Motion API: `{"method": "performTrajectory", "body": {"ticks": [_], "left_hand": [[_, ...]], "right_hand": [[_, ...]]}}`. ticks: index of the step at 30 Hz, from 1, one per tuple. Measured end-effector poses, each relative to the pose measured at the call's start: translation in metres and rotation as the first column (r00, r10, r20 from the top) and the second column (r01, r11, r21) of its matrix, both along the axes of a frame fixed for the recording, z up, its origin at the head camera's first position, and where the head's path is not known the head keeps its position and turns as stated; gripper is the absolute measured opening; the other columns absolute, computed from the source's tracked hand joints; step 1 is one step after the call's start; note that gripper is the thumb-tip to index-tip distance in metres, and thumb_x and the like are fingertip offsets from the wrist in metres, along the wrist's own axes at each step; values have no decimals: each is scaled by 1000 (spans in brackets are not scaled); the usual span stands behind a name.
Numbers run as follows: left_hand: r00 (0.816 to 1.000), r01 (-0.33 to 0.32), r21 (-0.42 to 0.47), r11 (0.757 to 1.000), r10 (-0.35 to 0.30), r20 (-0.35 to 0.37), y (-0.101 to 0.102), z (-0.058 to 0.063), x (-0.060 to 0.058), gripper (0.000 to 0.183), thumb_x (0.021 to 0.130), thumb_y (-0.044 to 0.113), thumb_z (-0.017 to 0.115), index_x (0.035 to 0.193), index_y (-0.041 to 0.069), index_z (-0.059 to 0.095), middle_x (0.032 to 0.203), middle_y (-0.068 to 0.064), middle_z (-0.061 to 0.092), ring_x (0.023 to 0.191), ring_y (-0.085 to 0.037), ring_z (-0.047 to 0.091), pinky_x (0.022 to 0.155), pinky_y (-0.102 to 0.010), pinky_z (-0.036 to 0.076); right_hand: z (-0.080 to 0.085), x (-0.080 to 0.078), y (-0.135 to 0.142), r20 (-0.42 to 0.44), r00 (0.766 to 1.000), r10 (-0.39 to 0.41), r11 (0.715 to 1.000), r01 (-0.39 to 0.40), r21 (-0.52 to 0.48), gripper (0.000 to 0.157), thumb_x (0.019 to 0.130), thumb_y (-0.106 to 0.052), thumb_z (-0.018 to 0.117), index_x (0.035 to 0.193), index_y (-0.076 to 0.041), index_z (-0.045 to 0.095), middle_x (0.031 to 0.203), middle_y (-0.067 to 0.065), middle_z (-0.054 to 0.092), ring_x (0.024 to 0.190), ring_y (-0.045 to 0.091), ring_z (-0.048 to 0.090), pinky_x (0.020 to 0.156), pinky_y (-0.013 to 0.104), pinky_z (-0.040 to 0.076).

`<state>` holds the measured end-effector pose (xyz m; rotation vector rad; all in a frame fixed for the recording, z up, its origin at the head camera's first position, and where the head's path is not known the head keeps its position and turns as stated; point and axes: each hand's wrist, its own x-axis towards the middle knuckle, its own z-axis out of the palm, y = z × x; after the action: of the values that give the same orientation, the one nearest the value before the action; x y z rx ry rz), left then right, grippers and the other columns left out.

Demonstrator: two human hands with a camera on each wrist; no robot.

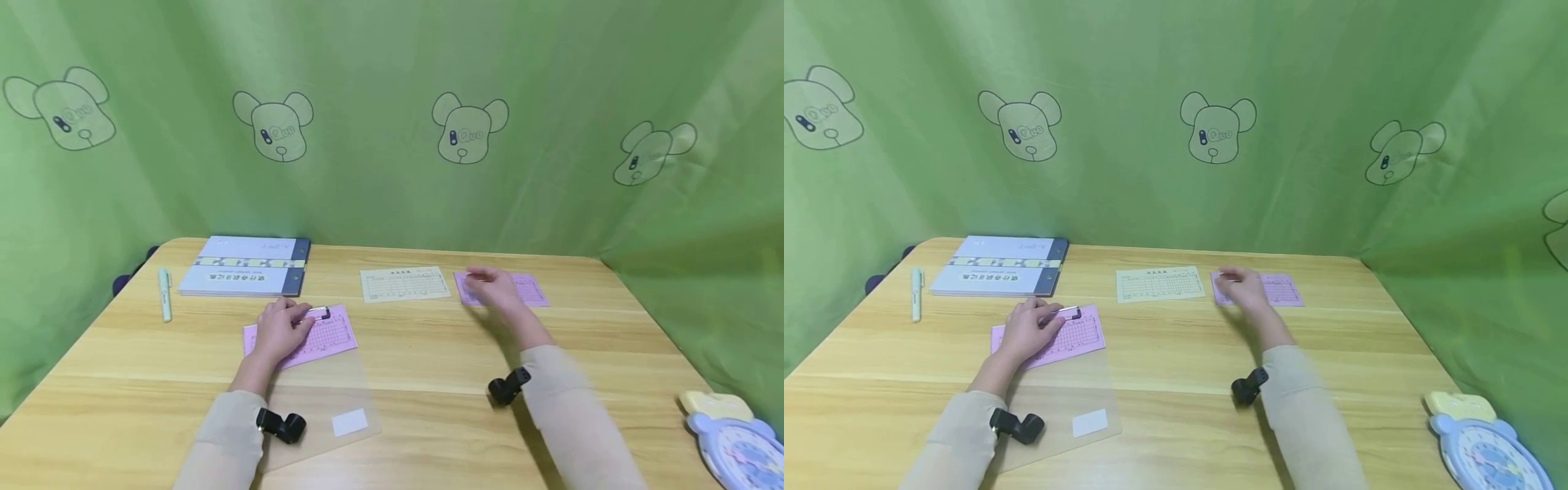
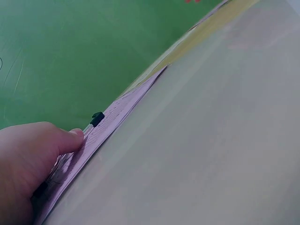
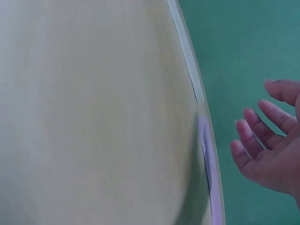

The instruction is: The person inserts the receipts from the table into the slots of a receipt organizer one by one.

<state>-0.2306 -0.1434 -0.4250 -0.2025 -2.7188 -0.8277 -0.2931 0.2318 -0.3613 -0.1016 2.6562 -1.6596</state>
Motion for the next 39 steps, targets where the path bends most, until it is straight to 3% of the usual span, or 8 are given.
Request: {"method": "performTrajectory", "body": {"ticks": [9, 14, 19, 28, 35, 39], "left_hand": [[1000, 4, 14, 1000, -4, -24, 0, -1, -1, 34, 77, 24, 62, 106, 7, 62, 97, -10, 49, 90, -28, 41, 80, -44, 28], [1000, 4, 20, 1000, -4, -10, 2, 0, -2, 34, 77, 24, 62, 106, 7, 62, 97, -10, 49, 90, -27, 41, 80, -43, 28], [1000, -4, 17, 1000, 4, 4, 1, 0, -1, 34, 78, 24, 61, 107, 7, 61, 97, -10, 49, 90, -26, 40, 80, -43, 28], [1000, -13, 20, 1000, 12, 11, 0, 0, -1, 34, 78, 25, 61, 108, 8, 61, 97, -9, 48, 91, -26, 40, 80, -43, 28], [1000, -6, 17, 1000, 6, -5, 1, -1, -2, 34, 77, 24, 62, 107, 9, 62, 97, -9, 49, 90, -27, 41, 80, -44, 28], [1000, -8, 23, 1000, 8, -6, 0, -1, -1, 33, 77, 23, 62, 107, 8, 62, 96, -9, 49, 89, -27, 41, 79, -43, 28]], "right_hand": [[4, -20, 57, 6, 989, -151, 988, 150, 36, 51, 83, -15, 55, 127, 3, 36, 123, 25, 39, 110, 35, 37, 92, 41, 28], [-6, -23, 83, 29, 960, -279, 957, 276, 89, 54, 82, -14, 56, 128, 2, 34, 128, 25, 32, 114, 38, 32, 93, 43, 25], [-16, -17, 97, 119, 927, -357, 933, 348, 92, 62, 80, -11, 56, 133, 1, 26, 134, 26, 21, 119, 40, 24, 96, 43, 21], [-22, -11, 107, 146, 914, -380, 877, 305, 371, 71, 80, -30, 57, 135, -2, 22, 131, 23, 29, 115, 45, 14, 87, 57, 12], [-25, -6, 106, 148, 917, -371, 855, 275, 439, 74, 79, -45, 54, 133, -1, 28, 128, 28, 27, 109, 47, 21, 82, 55, 19], [-27, -6, 104, 147, 920, -363, 851, 263, 455, 72, 80, -46, 51, 132, 1, 30, 128, 28, 28, 109, 46, 22, 83, 53, 19]]}}
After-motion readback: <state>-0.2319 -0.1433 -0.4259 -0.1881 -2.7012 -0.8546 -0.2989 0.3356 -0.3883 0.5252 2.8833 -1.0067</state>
